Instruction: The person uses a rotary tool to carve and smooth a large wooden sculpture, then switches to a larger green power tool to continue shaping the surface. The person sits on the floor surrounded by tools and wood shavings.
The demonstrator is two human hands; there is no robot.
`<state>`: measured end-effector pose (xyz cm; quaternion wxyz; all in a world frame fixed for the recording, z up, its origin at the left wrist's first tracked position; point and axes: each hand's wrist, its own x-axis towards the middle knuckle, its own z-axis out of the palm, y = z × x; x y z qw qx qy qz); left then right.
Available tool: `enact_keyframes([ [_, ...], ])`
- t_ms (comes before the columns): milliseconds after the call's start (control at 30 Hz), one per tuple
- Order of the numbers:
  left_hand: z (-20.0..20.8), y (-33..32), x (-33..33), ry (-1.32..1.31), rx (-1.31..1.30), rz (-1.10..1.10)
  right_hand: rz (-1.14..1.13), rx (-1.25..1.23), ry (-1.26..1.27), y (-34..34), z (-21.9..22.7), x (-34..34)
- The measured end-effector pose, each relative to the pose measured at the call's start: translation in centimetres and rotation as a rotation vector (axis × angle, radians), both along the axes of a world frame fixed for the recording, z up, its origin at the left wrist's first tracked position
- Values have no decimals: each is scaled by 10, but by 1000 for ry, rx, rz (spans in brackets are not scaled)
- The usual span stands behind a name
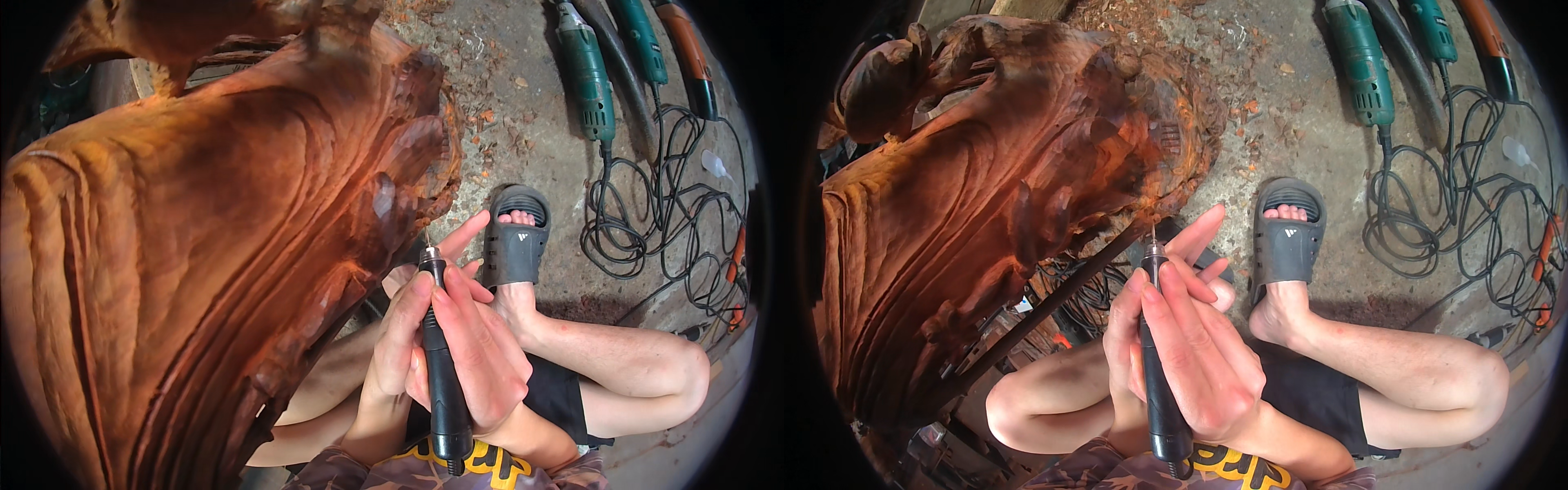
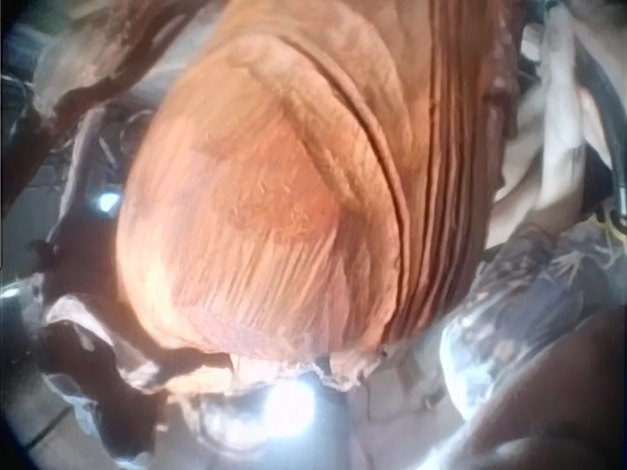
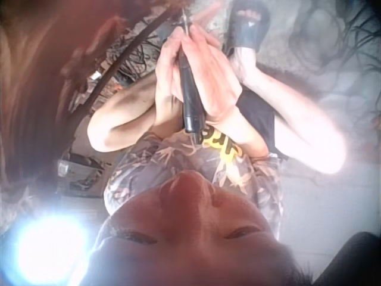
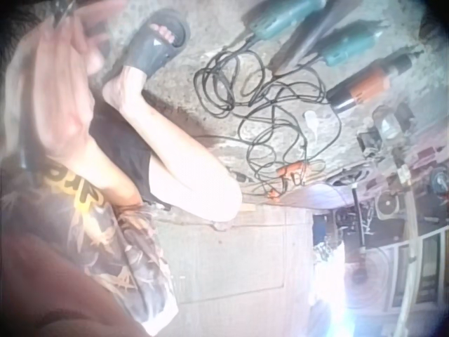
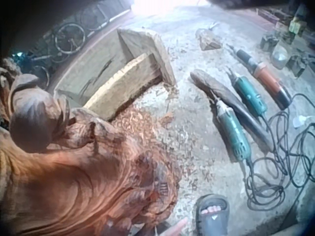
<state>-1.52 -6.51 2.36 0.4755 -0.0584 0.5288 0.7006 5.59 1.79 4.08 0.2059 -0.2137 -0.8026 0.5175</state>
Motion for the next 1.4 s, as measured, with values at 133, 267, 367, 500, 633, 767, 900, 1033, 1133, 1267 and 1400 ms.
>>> enact_keyframes([
  [133,-2,2,-1,28,32,18,-7,9,-3,1,-1,-1],
  [267,3,4,-5,42,32,6,-20,9,6,0,-2,-3],
  [367,3,5,-7,40,23,15,-20,1,7,0,-4,-4],
  [500,0,5,-7,37,30,21,-21,5,1,-1,-4,-4],
  [633,1,4,-6,32,33,17,-18,15,-1,0,-4,-3],
  [767,3,5,-2,-3,-32,15,-1,4,-2,2,-3,-2],
  [900,-2,3,-3,72,45,-4,-46,5,-4,1,-3,-3],
  [1033,-4,0,-4,70,30,-16,-54,11,0,0,-4,-5],
  [1133,-2,1,-3,81,23,-27,-44,10,-17,2,-3,-4],
  [1267,-1,3,-3,67,10,-5,-11,7,2,3,-3,-4],
  [1400,0,5,-5,36,32,-17,-20,-6,-3,2,-3,-4],
])
